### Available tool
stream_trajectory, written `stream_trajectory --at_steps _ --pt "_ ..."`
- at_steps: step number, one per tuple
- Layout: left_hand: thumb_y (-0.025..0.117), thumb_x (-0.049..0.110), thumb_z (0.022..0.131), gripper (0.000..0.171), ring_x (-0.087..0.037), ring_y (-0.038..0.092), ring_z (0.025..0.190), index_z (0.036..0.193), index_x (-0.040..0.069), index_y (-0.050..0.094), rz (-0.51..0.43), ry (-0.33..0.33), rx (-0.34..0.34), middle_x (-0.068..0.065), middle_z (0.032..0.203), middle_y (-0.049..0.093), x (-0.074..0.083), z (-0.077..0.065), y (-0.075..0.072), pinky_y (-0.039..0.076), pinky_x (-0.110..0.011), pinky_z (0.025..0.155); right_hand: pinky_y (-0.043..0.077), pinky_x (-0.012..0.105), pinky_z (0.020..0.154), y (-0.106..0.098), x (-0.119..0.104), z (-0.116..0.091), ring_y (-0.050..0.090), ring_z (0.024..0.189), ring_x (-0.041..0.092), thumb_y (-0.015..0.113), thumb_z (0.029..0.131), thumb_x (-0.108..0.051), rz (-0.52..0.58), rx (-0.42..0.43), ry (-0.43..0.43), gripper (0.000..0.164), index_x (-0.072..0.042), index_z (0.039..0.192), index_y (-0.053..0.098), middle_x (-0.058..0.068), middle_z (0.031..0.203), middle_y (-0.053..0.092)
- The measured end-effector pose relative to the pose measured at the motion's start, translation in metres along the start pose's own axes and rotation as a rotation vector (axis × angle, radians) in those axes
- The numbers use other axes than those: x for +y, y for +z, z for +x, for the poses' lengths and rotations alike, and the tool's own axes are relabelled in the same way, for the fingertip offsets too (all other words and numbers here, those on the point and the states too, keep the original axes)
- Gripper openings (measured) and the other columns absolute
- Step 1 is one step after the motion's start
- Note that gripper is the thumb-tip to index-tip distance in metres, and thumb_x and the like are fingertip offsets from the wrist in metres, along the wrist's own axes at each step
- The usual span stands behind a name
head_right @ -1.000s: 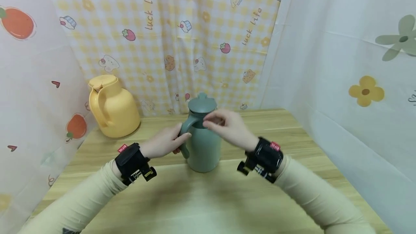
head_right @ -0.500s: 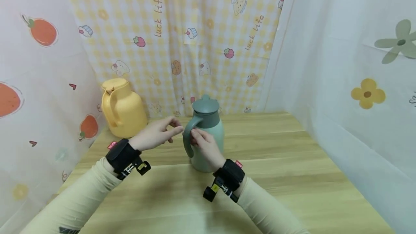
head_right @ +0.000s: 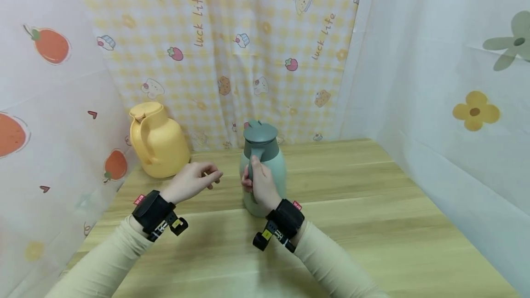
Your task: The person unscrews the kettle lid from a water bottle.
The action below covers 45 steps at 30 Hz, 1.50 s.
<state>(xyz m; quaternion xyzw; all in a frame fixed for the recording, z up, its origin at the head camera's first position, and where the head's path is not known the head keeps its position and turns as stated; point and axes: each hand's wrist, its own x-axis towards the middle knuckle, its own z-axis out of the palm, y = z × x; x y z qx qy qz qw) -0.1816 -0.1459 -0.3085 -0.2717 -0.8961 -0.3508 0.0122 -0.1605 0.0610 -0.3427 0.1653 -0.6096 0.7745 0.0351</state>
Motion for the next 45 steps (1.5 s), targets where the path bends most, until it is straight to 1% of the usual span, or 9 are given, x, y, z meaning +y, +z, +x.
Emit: stream_trajectory --at_steps 6,13,21,27,31,33,38,42,45 --pt "0.055 0.027 0.100 0.023 -0.016 0.063 0.070 0.086 0.013 0.066 -0.023 -0.012 0.010 0.002 0.080 0.064 -0.002 0.008 0.002 0.048 -0.033 0.064 0.027 0.025 0.049 -0.029 -0.008 0.013 0.029 0.046 0.009 0.027 0.107 -0.035 0.036 -0.109 0.004 0.048 -0.009 0.068 0.038 -0.003 0.053 0.034" --pt "0.056 0.027 0.100 0.023 -0.014 0.059 0.068 0.083 0.013 0.065 -0.014 -0.043 -0.015 0.002 0.078 0.063 -0.005 0.007 0.012 0.044 -0.032 0.059 0.021 0.028 0.050 -0.065 -0.010 0.019 0.025 0.045 0.008 0.031 0.106 -0.042 0.067 -0.258 0.088 0.050 -0.011 0.067 0.036 -0.006 0.051 0.033" --pt "0.056 0.028 0.100 0.025 -0.012 0.060 0.068 0.082 0.014 0.064 0.026 -0.010 0.001 0.004 0.078 0.062 -0.002 0.014 0.011 0.045 -0.033 0.063 0.011 0.036 0.050 -0.108 -0.019 0.028 0.019 0.044 0.010 0.031 0.106 -0.044 0.129 -0.435 0.159 0.049 -0.018 0.065 0.038 -0.008 0.050 0.033" --pt "0.057 0.026 0.099 0.022 -0.014 0.061 0.070 0.089 0.009 0.067 0.073 0.015 0.030 0.001 0.082 0.065 0.004 0.026 -0.004 0.048 -0.033 0.063 0.011 0.039 0.050 -0.110 -0.016 0.024 0.019 0.044 0.010 0.039 0.104 -0.042 0.081 -0.397 0.156 0.049 -0.016 0.063 0.037 -0.007 0.050 0.031" --pt "0.059 0.029 0.098 0.025 -0.018 0.064 0.085 0.109 0.008 0.066 0.096 0.065 0.042 -0.005 0.100 0.068 0.023 0.051 -0.025 0.052 -0.037 0.074 0.011 0.039 0.047 -0.107 -0.011 0.018 0.018 0.043 0.010 0.047 0.103 -0.037 0.056 -0.340 0.106 0.049 -0.012 0.063 0.036 -0.005 0.050 0.027" --pt "0.061 0.031 0.096 0.033 -0.022 0.062 0.100 0.120 0.009 0.062 0.102 0.143 0.002 -0.007 0.115 0.065 0.032 0.067 -0.033 0.050 -0.042 0.084 0.011 0.039 0.047 -0.108 -0.008 0.014 0.017 0.043 0.011 0.048 0.103 -0.037 0.059 -0.329 0.104 0.048 -0.011 0.063 0.035 -0.003 0.050 0.026" --pt "0.068 0.032 0.092 0.056 -0.021 0.049 0.124 0.142 0.018 0.049 0.106 0.312 -0.206 -0.003 0.146 0.046 0.057 0.102 -0.044 0.045 -0.042 0.094 0.010 0.041 0.048 -0.109 -0.005 0.008 0.017 0.044 0.012 0.045 0.104 -0.034 0.080 -0.337 0.106 0.047 -0.011 0.065 0.036 -0.002 0.051 0.025" --pt "0.071 0.028 0.090 0.065 -0.020 0.033 0.139 0.148 0.024 0.041 0.100 0.319 -0.393 -0.001 0.155 0.030 0.072 0.125 -0.046 0.037 -0.043 0.105 0.012 0.039 0.046 -0.109 -0.007 0.012 0.016 0.043 0.013 0.043 0.105 -0.034 0.090 -0.353 0.100 0.046 -0.011 0.065 0.036 -0.002 0.051 0.026" --pt "0.072 0.026 0.090 0.067 -0.020 0.025 0.143 0.148 0.024 0.041 0.144 0.302 -0.492 -0.003 0.157 0.027 0.077 0.141 -0.048 0.030 -0.041 0.110 0.012 0.037 0.045 -0.108 -0.008 0.017 0.016 0.043 0.013 0.044 0.104 -0.035 0.102 -0.368 0.092 0.046 -0.011 0.066 0.036 -0.002 0.051 0.026"
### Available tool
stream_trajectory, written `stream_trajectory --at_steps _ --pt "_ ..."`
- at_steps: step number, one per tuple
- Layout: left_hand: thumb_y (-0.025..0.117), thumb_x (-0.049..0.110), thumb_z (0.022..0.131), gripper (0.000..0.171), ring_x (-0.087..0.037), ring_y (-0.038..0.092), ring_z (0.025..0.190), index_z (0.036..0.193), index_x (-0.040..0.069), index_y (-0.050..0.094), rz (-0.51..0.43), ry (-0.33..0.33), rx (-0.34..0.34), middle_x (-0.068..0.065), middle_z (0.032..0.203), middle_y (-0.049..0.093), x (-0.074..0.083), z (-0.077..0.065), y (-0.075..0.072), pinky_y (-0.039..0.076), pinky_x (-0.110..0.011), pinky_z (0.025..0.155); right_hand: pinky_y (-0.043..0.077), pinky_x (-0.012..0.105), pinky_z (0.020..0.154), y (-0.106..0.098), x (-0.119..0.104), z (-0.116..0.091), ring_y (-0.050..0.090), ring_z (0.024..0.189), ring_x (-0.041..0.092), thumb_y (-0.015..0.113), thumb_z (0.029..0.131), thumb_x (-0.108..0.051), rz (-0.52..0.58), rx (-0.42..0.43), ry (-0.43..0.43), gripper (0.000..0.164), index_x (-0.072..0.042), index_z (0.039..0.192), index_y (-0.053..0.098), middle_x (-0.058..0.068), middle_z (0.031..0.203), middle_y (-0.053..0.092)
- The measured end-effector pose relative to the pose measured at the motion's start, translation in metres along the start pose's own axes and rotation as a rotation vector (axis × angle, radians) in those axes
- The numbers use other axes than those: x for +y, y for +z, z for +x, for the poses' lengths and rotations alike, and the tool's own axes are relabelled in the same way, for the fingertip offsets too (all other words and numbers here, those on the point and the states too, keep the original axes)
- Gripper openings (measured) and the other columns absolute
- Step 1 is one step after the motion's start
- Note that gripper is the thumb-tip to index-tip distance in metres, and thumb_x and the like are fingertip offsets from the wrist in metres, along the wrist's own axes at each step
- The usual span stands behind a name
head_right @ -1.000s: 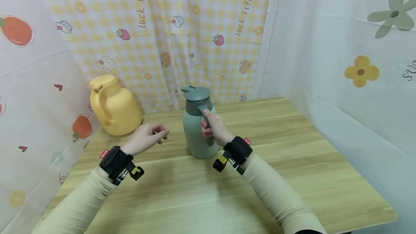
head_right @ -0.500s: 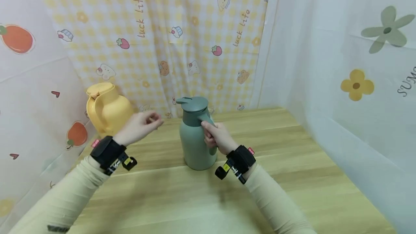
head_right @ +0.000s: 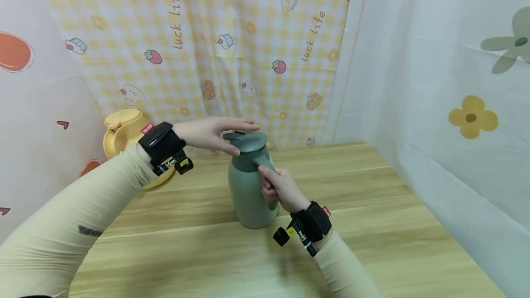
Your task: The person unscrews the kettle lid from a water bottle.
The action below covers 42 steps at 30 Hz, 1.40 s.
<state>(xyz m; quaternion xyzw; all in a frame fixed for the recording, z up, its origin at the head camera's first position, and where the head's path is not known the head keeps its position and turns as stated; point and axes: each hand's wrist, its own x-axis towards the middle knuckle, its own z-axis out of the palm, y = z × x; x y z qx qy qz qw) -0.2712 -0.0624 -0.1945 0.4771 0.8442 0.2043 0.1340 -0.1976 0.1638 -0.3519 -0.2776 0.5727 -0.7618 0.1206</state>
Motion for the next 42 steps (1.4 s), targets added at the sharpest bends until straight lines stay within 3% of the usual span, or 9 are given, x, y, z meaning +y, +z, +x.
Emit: stream_trajectory --at_steps 4,9,17,23,29,34,42 --pt "0.073 0.025 0.089 0.061 -0.021 0.036 0.137 0.144 0.023 0.048 0.081 -0.025 -0.077 -0.005 0.151 0.039 -0.002 0.010 -0.005 0.035 -0.038 0.106 0.010 0.040 0.047 0.003 0.001 0.001 0.016 0.044 0.013 0.044 0.105 -0.035 0.015 -0.005 -0.008 0.046 -0.011 0.065 0.037 -0.002 0.051 0.025" --pt "0.075 0.030 0.087 0.059 -0.018 0.048 0.127 0.140 0.028 0.052 0.116 -0.068 -0.076 -0.001 0.143 0.049 -0.003 0.015 -0.007 0.041 -0.036 0.100 0.009 0.040 0.046 0.005 0.003 0.002 0.018 0.043 0.013 0.044 0.105 -0.033 0.007 0.029 -0.038 0.046 -0.010 0.064 0.038 -0.001 0.051 0.025" --pt "0.077 0.031 0.084 0.058 -0.014 0.050 0.123 0.138 0.032 0.054 0.128 -0.122 -0.057 0.001 0.140 0.052 0.002 0.021 -0.006 0.042 -0.033 0.098 0.008 0.038 0.046 0.006 0.003 0.000 0.019 0.042 0.011 0.044 0.105 -0.031 -0.004 0.097 -0.070 0.046 -0.010 0.064 0.039 -0.003 0.050 0.025" --pt "0.077 0.030 0.084 0.058 -0.018 0.050 0.124 0.138 0.028 0.055 0.160 -0.129 -0.072 -0.002 0.139 0.053 0.010 0.024 -0.008 0.041 -0.036 0.099 0.008 0.038 0.046 0.007 0.002 -0.002 0.020 0.042 0.011 0.045 0.104 -0.031 -0.011 0.152 -0.084 0.046 -0.010 0.063 0.040 -0.004 0.050 0.026" --pt "0.079 0.024 0.083 0.070 -0.019 0.041 0.132 0.144 0.034 0.046 0.285 -0.183 -0.218 0.002 0.146 0.044 0.028 0.031 -0.014 0.037 -0.036 0.103 0.008 0.039 0.046 0.011 0.008 0.001 0.018 0.042 0.012 0.047 0.103 -0.033 0.002 0.138 -0.065 0.048 -0.009 0.063 0.040 -0.002 0.049 0.025" --pt "0.079 0.019 0.083 0.071 -0.017 0.041 0.125 0.144 0.034 0.046 0.281 -0.207 -0.325 0.003 0.148 0.041 0.032 0.040 -0.018 0.040 -0.033 0.094 0.009 0.036 0.045 0.013 0.012 0.004 0.018 0.042 0.012 0.048 0.103 -0.033 0.029 0.138 -0.069 0.048 -0.009 0.062 0.039 -0.002 0.049 0.024" --pt "0.081 0.020 0.081 0.068 -0.014 0.044 0.125 0.140 0.034 0.050 0.245 -0.148 -0.280 0.004 0.143 0.048 0.027 0.048 -0.018 0.040 -0.031 0.097 0.013 0.033 0.044 0.011 0.006 0.001 0.020 0.041 0.011 0.049 0.102 -0.032 -0.003 0.203 -0.076 0.047 -0.008 0.063 0.040 -0.004 0.049 0.027"
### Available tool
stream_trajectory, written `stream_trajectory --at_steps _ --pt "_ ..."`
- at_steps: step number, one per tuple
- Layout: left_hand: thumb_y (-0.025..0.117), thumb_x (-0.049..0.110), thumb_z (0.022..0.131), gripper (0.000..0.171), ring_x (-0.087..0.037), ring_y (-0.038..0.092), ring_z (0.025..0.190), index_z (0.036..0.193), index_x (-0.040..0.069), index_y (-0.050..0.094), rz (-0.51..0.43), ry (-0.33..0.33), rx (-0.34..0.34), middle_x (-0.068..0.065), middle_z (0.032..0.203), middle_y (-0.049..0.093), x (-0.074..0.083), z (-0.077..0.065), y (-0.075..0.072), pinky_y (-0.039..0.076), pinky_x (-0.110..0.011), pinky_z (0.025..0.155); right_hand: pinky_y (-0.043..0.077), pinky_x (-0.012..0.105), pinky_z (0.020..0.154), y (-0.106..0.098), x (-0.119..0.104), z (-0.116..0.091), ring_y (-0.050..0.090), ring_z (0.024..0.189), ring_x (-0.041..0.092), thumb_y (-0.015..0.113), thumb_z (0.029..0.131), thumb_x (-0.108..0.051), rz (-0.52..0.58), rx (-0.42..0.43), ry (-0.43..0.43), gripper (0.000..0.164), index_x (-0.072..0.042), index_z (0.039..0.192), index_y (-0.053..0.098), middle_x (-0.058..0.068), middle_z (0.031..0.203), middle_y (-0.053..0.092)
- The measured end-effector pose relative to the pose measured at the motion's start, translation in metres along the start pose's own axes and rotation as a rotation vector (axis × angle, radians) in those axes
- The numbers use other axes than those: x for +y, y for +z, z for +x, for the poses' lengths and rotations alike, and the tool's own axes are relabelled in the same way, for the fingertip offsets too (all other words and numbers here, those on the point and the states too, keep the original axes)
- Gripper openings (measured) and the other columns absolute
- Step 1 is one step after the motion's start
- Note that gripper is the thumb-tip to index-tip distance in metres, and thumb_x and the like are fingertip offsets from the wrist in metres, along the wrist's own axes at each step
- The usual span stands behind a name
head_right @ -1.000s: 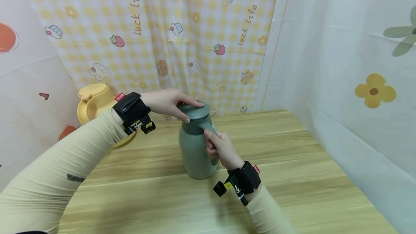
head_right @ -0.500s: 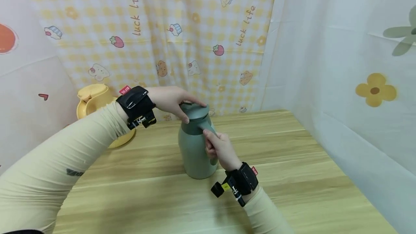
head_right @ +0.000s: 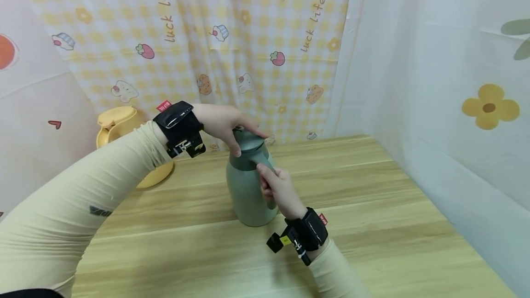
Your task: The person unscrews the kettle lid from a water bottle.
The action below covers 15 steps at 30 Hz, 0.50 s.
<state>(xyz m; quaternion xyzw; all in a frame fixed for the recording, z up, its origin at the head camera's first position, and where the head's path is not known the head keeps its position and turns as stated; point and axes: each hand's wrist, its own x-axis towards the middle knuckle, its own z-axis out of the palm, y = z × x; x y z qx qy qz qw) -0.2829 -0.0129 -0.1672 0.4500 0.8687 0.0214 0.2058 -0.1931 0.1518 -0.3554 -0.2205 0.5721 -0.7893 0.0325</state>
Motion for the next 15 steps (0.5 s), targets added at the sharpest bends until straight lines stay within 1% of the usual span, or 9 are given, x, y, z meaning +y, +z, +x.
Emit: stream_trajectory --at_steps 4,7,12,15 --pt "0.082 0.023 0.080 0.067 -0.011 0.045 0.125 0.138 0.036 0.052 0.011 -0.020 0.023 0.009 0.140 0.051 0.000 0.002 0.001 0.039 -0.030 0.097 0.013 0.034 0.044 -0.002 0.000 0.000 0.022 0.041 0.011 0.048 0.103 -0.031 -0.010 0.003 -0.006 0.047 -0.007 0.063 0.040 -0.004 0.049 0.028" --pt "0.082 0.025 0.080 0.066 -0.010 0.048 0.119 0.138 0.037 0.052 0.027 -0.042 0.039 0.011 0.137 0.053 0.002 0.001 0.001 0.041 -0.029 0.094 0.013 0.036 0.045 -0.002 -0.002 0.001 0.024 0.041 0.011 0.048 0.103 -0.030 -0.020 0.008 -0.005 0.047 -0.007 0.063 0.040 -0.003 0.049 0.028" --pt "0.081 0.031 0.080 0.063 -0.012 0.053 0.105 0.137 0.037 0.054 0.093 -0.083 0.069 0.009 0.135 0.055 0.009 0.001 0.002 0.043 -0.030 0.085 0.013 0.038 0.046 -0.001 -0.002 0.000 0.023 0.041 0.011 0.049 0.103 -0.032 -0.032 0.030 -0.006 0.048 -0.007 0.063 0.041 -0.002 0.049 0.027" --pt "0.081 0.034 0.079 0.063 -0.012 0.053 0.104 0.136 0.036 0.055 0.125 -0.103 0.085 0.007 0.134 0.057 0.011 0.003 0.003 0.043 -0.030 0.084 0.013 0.037 0.045 -0.001 -0.001 -0.001 0.021 0.041 0.013 0.049 0.103 -0.032 -0.038 0.034 -0.016 0.048 -0.006 0.063 0.041 0.000 0.049 0.026"
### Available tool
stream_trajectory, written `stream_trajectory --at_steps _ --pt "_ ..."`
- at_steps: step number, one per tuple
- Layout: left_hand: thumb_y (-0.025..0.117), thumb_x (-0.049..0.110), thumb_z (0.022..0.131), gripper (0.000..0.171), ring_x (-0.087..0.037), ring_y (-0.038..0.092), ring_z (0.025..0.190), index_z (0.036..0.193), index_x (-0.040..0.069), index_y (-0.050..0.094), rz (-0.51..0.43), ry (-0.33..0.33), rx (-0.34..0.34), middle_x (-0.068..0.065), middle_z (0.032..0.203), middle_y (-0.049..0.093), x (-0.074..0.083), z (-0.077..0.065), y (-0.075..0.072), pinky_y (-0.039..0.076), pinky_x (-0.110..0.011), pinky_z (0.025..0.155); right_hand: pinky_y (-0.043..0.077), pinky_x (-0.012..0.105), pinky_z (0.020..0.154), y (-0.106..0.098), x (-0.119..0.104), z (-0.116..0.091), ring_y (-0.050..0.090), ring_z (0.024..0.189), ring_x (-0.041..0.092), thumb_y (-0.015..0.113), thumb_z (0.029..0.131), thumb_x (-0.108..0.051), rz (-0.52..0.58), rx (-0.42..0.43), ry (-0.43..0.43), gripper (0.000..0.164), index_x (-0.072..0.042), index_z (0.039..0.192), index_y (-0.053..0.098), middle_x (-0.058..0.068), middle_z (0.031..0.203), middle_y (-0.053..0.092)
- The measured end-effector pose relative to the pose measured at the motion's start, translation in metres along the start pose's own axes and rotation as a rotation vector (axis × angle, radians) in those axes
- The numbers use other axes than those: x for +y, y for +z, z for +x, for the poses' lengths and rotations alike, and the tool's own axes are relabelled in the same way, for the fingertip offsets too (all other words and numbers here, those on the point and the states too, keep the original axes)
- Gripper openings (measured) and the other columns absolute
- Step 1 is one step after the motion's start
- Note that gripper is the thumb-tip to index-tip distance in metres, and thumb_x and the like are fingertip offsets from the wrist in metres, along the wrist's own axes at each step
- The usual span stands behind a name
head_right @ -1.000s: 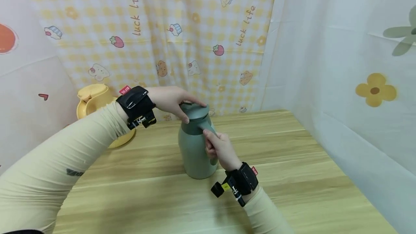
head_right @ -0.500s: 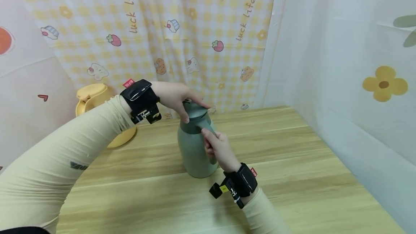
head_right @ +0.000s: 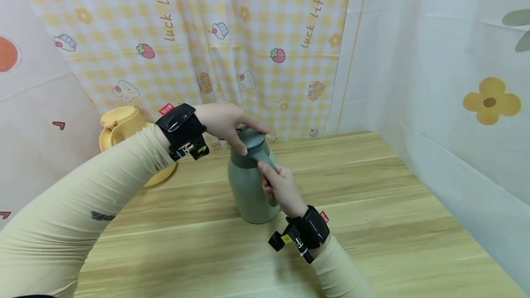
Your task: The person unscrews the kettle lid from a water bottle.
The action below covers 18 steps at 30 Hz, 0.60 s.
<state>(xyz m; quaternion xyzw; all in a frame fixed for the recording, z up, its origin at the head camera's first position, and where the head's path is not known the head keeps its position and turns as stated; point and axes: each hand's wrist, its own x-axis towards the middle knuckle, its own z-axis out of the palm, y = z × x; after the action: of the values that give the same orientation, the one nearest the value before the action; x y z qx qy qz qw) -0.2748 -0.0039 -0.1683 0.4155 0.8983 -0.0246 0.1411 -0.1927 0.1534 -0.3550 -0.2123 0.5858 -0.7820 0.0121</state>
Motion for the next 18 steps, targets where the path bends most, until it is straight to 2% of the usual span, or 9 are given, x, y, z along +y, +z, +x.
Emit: stream_trajectory --at_steps 14,18 --pt "0.079 0.042 0.080 0.063 -0.013 0.053 0.111 0.138 0.034 0.054 0.035 -0.065 0.045 0.003 0.133 0.057 0.010 -0.003 0.003 0.044 -0.031 0.090 0.018 0.031 0.044 0.003 -0.001 -0.002 0.025 0.041 0.011 0.049 0.102 -0.032 -0.025 0.030 0.006 0.048 -0.005 0.063 0.042 -0.002 0.049 0.029" --pt "0.079 0.040 0.080 0.063 -0.014 0.053 0.113 0.137 0.030 0.055 0.040 -0.060 0.053 0.002 0.134 0.057 0.015 -0.004 0.004 0.044 -0.031 0.092 0.018 0.031 0.044 0.003 -0.001 -0.003 0.025 0.041 0.011 0.050 0.102 -0.033 -0.024 0.034 0.003 0.048 -0.006 0.063 0.041 -0.002 0.049 0.029"
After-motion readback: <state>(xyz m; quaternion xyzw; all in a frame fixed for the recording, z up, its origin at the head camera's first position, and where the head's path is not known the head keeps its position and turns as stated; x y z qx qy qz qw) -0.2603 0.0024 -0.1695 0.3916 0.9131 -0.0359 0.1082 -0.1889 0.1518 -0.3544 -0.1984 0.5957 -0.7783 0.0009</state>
